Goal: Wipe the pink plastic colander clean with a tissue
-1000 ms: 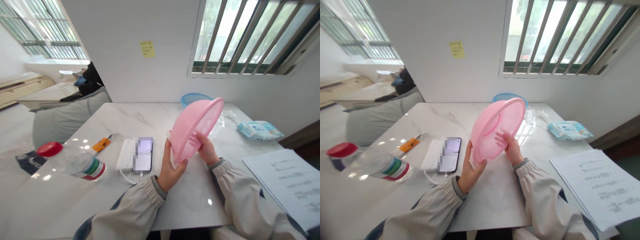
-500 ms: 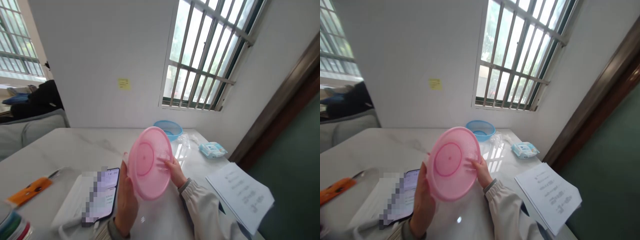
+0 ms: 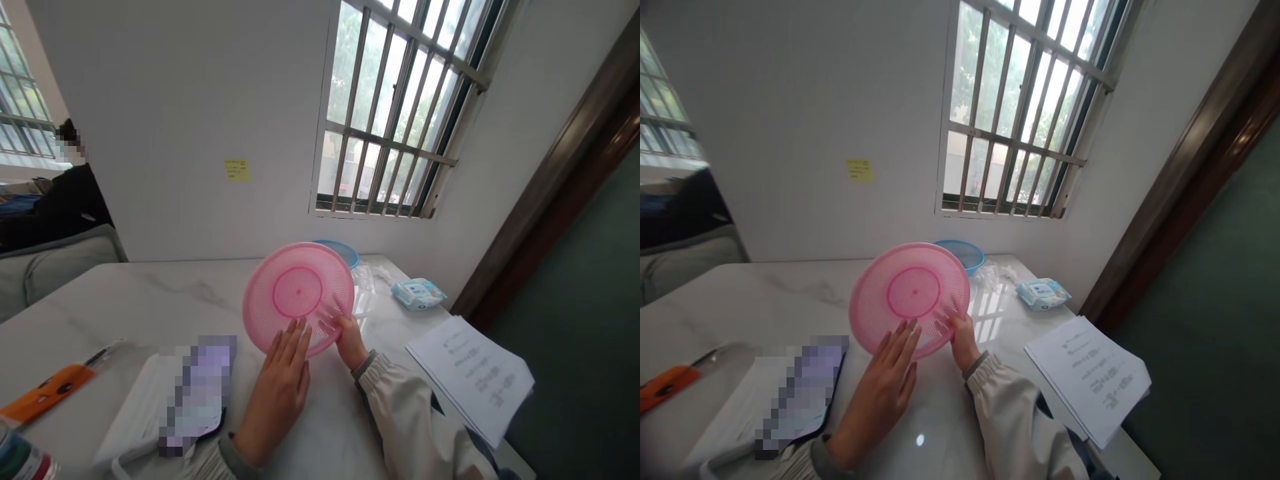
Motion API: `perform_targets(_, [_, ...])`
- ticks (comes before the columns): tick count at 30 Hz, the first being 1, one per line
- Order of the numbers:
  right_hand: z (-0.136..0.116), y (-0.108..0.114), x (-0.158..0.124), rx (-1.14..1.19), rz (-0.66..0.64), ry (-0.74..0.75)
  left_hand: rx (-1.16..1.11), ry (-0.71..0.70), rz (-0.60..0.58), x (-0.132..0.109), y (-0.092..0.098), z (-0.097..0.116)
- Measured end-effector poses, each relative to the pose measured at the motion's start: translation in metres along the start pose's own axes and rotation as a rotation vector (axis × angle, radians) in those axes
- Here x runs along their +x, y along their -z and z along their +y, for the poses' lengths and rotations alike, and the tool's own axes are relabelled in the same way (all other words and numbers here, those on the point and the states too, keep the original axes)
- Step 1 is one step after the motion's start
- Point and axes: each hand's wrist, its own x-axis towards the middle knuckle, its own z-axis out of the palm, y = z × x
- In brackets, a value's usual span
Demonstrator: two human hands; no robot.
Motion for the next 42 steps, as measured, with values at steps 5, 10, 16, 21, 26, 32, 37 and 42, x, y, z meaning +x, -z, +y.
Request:
perform_targets(5, [-0.005,-0.017,-0.017,-0.023,-0.057,-0.101,0.043,0.061,-0.203,-0.014,-0.017,-0.011])
perform_targets(10, [-0.004,-0.021,-0.023,-0.068,-0.141,-0.13,-0.123,0.109,-0.323,-0.022,-0.025,-0.011])
perform_targets(16, [-0.001,-0.015,-0.022,-0.146,-0.1,-0.142,-0.19,0.161,-0.493,-0.017,-0.015,-0.004])
perform_targets(21, [0.004,-0.01,-0.024,-0.211,-0.067,-0.106,-0.18,0.184,-0.581,-0.013,-0.003,0.003])
perform_targets(26, [0.011,-0.005,-0.019,-0.197,0.084,0.016,-0.083,0.181,-0.615,-0.011,0.001,0.004])
perform_targets(32, [0.013,-0.003,-0.013,-0.067,0.228,0.083,0.067,0.055,-0.474,-0.012,-0.001,-0.001])
perform_targets(37, [0.015,-0.005,-0.011,-0.02,0.294,0.085,0.069,0.027,-0.498,-0.013,-0.003,-0.002])
perform_targets(42, [0.017,-0.004,-0.01,-0.025,0.276,0.055,0.074,0.023,-0.47,-0.014,-0.004,-0.003])
